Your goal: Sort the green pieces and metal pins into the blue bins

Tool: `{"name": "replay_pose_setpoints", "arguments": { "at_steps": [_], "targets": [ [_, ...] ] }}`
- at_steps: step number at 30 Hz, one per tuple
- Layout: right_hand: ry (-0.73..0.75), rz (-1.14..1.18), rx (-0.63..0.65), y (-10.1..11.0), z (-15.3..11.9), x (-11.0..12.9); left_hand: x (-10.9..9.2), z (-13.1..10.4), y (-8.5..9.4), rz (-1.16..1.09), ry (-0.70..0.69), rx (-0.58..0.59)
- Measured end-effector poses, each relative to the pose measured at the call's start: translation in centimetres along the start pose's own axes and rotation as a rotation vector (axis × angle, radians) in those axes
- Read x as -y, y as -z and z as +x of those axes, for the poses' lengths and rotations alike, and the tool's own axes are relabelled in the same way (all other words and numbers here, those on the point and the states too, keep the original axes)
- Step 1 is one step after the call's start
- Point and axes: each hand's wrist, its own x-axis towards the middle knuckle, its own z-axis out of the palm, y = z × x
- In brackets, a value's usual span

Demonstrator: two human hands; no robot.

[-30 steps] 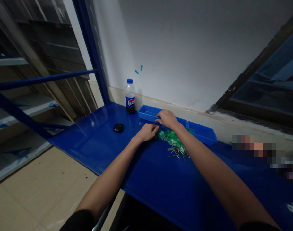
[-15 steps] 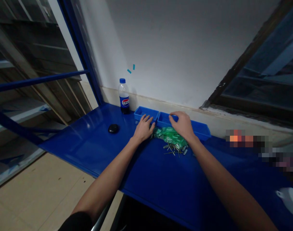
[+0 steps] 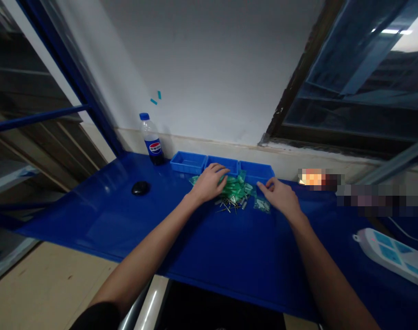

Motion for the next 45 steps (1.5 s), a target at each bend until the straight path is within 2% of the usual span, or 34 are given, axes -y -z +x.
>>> {"name": "replay_pose_setpoints", "arguments": {
  "at_steps": [2, 4, 8, 11, 14, 17, 19, 20, 22, 26, 28, 30, 32, 35, 38, 41, 43, 45],
  "targets": [
    [0.104, 0.002, 0.155, -0.3, -0.6, -1.0, -1.3, 0.8, -0.8, 0.001, -0.03, 0.043],
    [0.168, 0.03, 0.257, -0.4, -0.6, -1.5, -2.6, 1.4, -1.5, 0.039, -0.035, 0.095],
    [0.071, 0.125, 0.402, 0.4, 0.1, -1.4, -4.3, 2.7, -2.6, 0.157, -0.03, 0.144],
    [0.071, 0.458, 0.494, 1.5, 0.2, -1.1, -4.4, 3.7, -3.0, 0.137, 0.004, 0.137],
    [0.007, 0.692, 0.406, 1.2, 0.3, -0.7, -3.8, 4.2, -2.9, 0.008, 0.082, 0.025],
    [-0.088, 0.72, 0.319, -0.6, 1.0, -0.2, -3.0, 3.7, -2.3, -0.156, 0.192, -0.178],
    [-0.145, 0.71, 0.284, -2.0, 1.5, 0.3, -2.3, 2.8, -1.7, -0.259, 0.288, -0.269],
    [-0.172, 0.703, 0.264, -2.6, 1.8, 0.6, -1.8, 2.3, -1.4, -0.294, 0.338, -0.284],
    [-0.237, 0.702, 0.206, -3.3, 2.2, 1.0, -0.8, 0.9, -1.0, -0.311, 0.394, -0.243],
    [-0.316, 0.771, 0.049, -3.3, 2.0, 1.5, 1.4, -1.5, -0.6, -0.164, 0.374, -0.114],
    [-0.247, 0.791, -0.017, -2.5, 1.8, 1.7, 2.2, -2.4, -0.7, -0.103, 0.381, -0.091],
    [-0.1, 0.746, -0.11, -1.5, 1.7, 2.4, 2.6, -3.0, -0.9, -0.074, 0.373, -0.08],
    [0.04, 0.663, -0.178, -0.5, 1.9, 3.8, 2.8, -3.4, -1.0, -0.069, 0.351, -0.087],
    [0.163, 0.726, -0.204, -0.1, 2.9, 7.0, 2.8, -3.6, -1.2, -0.078, 0.336, -0.135],
    [0.19, 0.817, -0.078, -1.7, 3.9, 10.0, 2.8, -3.8, -1.2, -0.104, 0.336, -0.157],
    [0.285, 0.606, -0.008, -4.6, 4.2, 11.3, 2.9, -4.0, -1.2, -0.128, 0.324, -0.123],
    [0.405, 0.391, -0.034, -6.3, 4.0, 11.3, 2.8, -4.1, -1.2, -0.126, 0.292, -0.083],
    [0.504, 0.27, -0.103, -7.6, 3.7, 11.1, 2.6, -4.1, -1.2, -0.095, 0.24, -0.033]
  ]
}}
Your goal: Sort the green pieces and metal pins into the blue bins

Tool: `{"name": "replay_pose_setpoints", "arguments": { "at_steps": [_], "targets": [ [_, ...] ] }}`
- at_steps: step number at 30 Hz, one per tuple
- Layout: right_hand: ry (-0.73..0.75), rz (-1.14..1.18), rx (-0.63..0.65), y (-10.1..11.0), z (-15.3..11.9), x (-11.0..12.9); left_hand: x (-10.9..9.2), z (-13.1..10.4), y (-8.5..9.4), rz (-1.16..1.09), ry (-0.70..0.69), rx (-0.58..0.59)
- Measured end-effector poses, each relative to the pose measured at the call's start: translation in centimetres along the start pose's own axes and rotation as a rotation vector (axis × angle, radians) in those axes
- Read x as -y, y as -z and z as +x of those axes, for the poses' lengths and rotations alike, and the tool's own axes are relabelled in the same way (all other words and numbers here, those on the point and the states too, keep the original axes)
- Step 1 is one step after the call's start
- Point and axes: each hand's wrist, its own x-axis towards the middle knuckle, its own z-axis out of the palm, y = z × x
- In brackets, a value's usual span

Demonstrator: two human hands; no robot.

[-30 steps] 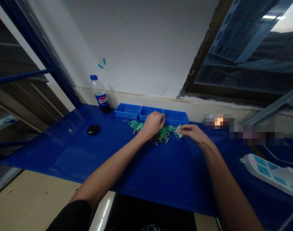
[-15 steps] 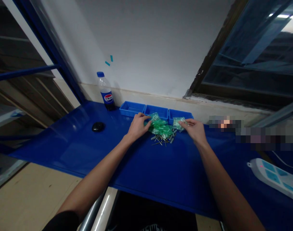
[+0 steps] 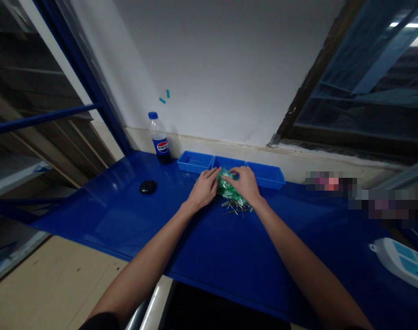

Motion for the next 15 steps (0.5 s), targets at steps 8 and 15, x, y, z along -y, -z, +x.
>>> {"name": "replay_pose_setpoints", "arguments": {
  "at_steps": [8, 15],
  "targets": [
    [0.164, -0.084, -0.064, -0.2, -1.1, 0.5, -1.8, -0.5, 0.7, 0.261, 0.104, 0.0],
    [0.12, 0.002, -0.15, 3.0, -2.1, -0.4, -1.6, -0.5, 0.8, 0.28, 0.024, -0.019]
  ]
}}
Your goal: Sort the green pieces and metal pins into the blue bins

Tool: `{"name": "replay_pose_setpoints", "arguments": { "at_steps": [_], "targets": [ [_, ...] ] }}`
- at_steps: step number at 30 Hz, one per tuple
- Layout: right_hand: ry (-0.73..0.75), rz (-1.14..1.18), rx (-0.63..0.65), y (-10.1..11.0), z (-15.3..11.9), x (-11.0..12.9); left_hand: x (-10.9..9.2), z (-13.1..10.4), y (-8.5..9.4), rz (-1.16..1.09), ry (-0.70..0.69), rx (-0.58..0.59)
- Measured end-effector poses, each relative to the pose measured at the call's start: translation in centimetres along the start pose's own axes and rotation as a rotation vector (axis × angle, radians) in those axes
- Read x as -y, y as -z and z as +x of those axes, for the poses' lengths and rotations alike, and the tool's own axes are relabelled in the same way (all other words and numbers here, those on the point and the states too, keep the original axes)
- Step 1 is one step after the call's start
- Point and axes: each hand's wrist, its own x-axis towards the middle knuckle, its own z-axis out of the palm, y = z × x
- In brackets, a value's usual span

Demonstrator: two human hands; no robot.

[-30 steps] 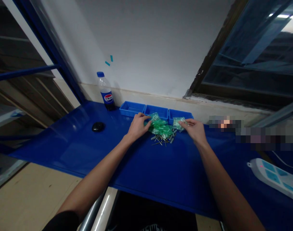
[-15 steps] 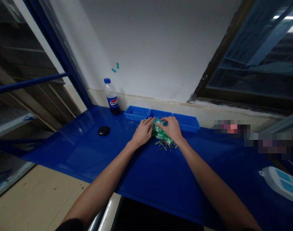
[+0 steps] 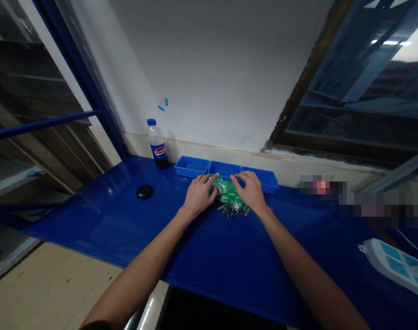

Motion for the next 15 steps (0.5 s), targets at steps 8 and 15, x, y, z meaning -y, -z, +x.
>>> {"name": "replay_pose_setpoints", "arguments": {
  "at_steps": [8, 15],
  "targets": [
    [-0.056, 0.038, -0.081, 1.2, -4.2, -1.8, -1.2, -0.4, -0.6, 0.048, 0.03, 0.082],
    [-0.085, 0.075, -0.147, 1.0, -5.0, -1.1, -1.4, -0.3, -0.9, -0.032, -0.009, 0.051]
  ]
}}
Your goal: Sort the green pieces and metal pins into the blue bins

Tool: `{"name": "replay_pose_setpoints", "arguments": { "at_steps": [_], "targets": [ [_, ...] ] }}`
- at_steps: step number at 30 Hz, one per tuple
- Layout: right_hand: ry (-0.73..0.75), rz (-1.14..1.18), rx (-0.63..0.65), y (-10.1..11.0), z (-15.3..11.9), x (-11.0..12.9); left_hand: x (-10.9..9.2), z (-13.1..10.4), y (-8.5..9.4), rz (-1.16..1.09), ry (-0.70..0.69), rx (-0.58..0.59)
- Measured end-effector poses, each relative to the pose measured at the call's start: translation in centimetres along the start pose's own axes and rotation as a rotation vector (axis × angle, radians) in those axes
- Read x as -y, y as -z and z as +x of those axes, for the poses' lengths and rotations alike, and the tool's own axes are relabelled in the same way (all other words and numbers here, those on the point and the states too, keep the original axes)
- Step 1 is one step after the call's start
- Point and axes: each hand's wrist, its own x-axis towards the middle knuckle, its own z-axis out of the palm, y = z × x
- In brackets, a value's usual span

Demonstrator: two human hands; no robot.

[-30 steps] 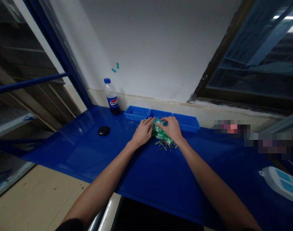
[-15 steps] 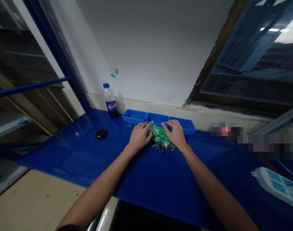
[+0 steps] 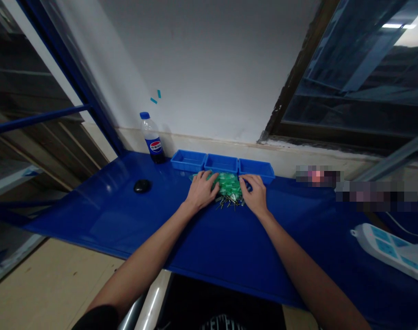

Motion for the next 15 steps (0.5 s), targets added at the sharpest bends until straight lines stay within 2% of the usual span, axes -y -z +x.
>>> {"name": "replay_pose_setpoints", "arguments": {
  "at_steps": [4, 9, 15],
  "targets": [
    [0.019, 0.032, 0.001, 0.0, -0.1, 0.2, -0.1, -0.1, -0.7, -0.059, 0.006, -0.051],
    [-0.007, -0.002, -0.018, 0.1, -0.1, 0.2, 0.6, 0.0, -0.3, -0.136, -0.029, -0.178],
    [-0.021, -0.052, -0.013, 0.2, -0.1, 0.1, 1.7, 0.3, -0.7, -0.253, -0.053, -0.168]
  ]
}}
